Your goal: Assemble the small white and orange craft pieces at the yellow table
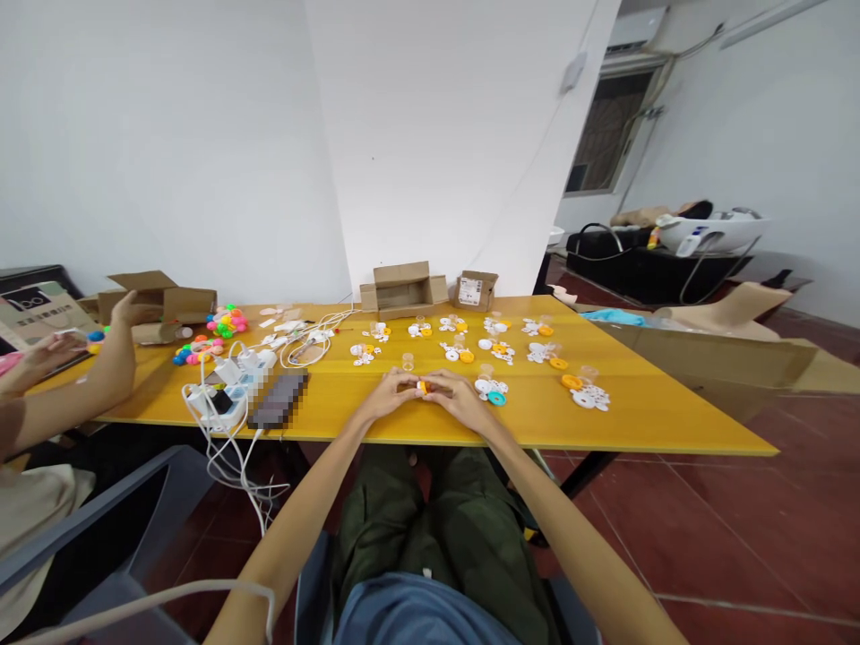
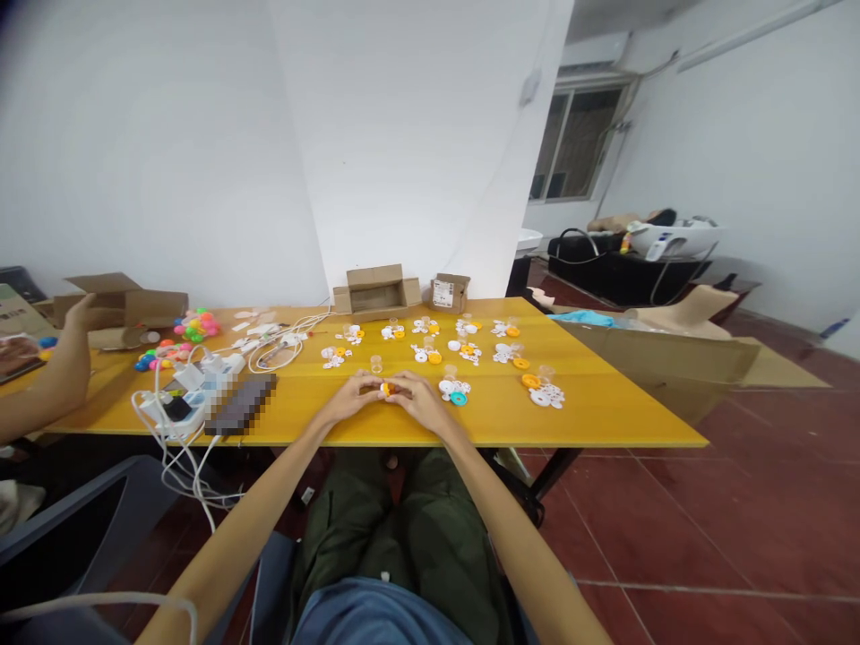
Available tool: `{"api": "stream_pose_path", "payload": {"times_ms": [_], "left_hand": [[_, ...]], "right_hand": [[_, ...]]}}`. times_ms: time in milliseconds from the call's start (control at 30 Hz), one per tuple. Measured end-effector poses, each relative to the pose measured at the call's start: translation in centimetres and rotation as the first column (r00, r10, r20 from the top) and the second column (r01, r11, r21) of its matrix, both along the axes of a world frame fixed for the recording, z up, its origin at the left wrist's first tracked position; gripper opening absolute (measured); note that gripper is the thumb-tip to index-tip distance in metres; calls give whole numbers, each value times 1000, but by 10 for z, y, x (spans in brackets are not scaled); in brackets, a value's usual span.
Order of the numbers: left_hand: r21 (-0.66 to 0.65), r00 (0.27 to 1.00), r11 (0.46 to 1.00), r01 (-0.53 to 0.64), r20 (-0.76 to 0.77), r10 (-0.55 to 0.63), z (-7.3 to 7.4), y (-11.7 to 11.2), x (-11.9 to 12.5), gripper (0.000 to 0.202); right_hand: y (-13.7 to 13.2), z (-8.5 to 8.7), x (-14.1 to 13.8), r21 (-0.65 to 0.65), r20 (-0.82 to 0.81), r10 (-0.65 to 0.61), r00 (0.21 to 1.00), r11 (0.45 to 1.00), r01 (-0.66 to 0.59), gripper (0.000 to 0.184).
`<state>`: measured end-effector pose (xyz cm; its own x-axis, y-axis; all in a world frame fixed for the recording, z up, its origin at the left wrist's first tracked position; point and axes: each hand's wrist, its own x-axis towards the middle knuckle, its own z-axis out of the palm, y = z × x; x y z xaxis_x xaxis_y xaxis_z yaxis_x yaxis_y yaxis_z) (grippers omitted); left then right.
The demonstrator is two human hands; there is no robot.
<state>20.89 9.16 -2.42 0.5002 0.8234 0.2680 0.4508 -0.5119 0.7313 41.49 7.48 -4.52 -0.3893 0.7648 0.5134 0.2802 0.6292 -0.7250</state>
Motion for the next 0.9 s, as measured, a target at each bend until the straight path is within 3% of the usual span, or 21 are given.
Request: {"api": "stream_pose_path", "payload": {"times_ms": [267,900], "left_hand": [[-61,994,998,-2,107,9,-7,5,0,23],[-125,982,992,-13,188,36,-12,7,-2,24]], "right_hand": [[-1,0,0,-18,17,12,1000,1000,-11,32],[-2,2,0,-51,88,-13,996,999,17,35]]}}
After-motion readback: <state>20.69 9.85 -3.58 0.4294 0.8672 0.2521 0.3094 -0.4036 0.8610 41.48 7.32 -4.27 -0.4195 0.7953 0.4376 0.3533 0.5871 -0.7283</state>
